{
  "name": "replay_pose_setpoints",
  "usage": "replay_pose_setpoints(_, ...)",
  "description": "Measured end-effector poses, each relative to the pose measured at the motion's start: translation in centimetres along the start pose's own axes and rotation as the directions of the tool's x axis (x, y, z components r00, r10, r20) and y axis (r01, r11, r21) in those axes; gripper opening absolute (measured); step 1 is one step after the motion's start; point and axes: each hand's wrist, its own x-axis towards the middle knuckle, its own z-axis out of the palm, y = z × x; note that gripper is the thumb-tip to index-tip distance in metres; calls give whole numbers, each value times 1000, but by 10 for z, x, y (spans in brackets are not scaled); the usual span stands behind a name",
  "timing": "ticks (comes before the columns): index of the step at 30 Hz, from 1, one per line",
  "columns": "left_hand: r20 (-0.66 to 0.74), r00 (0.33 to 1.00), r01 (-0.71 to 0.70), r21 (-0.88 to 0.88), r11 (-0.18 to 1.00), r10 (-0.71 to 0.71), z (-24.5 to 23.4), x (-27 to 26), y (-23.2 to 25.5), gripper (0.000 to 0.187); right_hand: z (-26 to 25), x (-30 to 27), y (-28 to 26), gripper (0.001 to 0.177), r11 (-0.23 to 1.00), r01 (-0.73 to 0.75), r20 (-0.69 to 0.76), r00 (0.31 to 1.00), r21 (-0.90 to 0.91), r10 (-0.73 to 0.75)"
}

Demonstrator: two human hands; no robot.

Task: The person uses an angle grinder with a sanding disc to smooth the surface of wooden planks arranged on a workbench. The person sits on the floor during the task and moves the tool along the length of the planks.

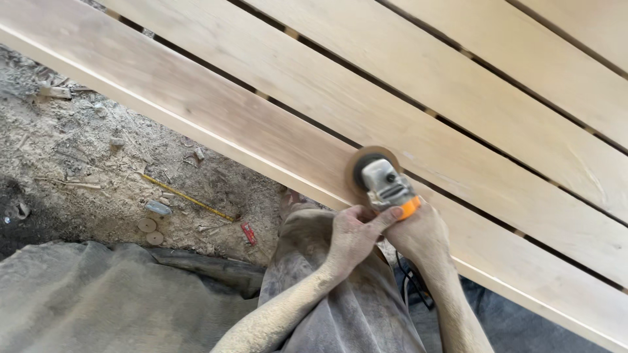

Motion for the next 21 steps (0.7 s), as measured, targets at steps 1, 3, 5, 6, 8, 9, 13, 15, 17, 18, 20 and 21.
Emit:
replay_pose_setpoints(1, 13, 999, -33, -28, 999, 33, 19, -3, -8, 49, -2, 1, 22, 48, 1000, 3, -25, 1000, 14, -2)
replay_pose_setpoints(3, 42, 997, -71, -19, 997, 72, 56, -6, -23, 52, -9, 5, 69, 48, 998, -61, -23, 998, 36, 61)
replay_pose_setpoints(5, 63, 997, -55, 48, 997, 52, 91, -14, -37, 54, -13, -3, 120, 48, 988, -148, 17, 989, 41, 148)
replay_pose_setpoints(6, 78, 996, -48, 70, 996, 43, 108, -18, -43, 57, -15, -1, 139, 47, 979, -190, 14, 982, 67, 190)
replay_pose_setpoints(8, 115, 993, -44, 125, 991, 30, 139, -23, -54, 64, -20, 4, 174, 45, 974, -197, -27, 979, 108, 201)
replay_pose_setpoints(9, 136, 989, -69, 123, 990, 52, 149, -20, -57, 64, -20, 6, 189, 42, 979, -162, -69, 983, 121, 171)
replay_pose_setpoints(13, 162, 987, -33, 168, 985, 5, 182, -30, -72, 63, -19, -3, 229, 38, 948, -253, -87, 958, 194, 273)
replay_pose_setpoints(15, 168, 986, -23, 205, 979, -12, 183, -31, -73, 62, -18, -9, 229, 35, 939, -257, -75, 957, 228, 280)
replay_pose_setpoints(17, 161, 987, -40, 190, 981, 9, 171, -25, -69, 60, -20, -8, 213, 33, 940, -232, -62, 965, 249, 255)
replay_pose_setpoints(18, 166, 986, -48, 182, 982, 18, 164, -25, -68, 60, -20, -10, 204, 34, 941, -224, -47, 969, 252, 243)
replay_pose_setpoints(20, 176, 984, -58, 163, 985, 29, 143, -23, -64, 60, -20, -14, 179, 35, 958, -165, -40, 983, 236, 179)
replay_pose_setpoints(21, 146, 989, -34, 153, 988, 12, 133, -23, -62, 58, -20, -15, 165, 36, 970, -113, -47, 991, 216, 126)
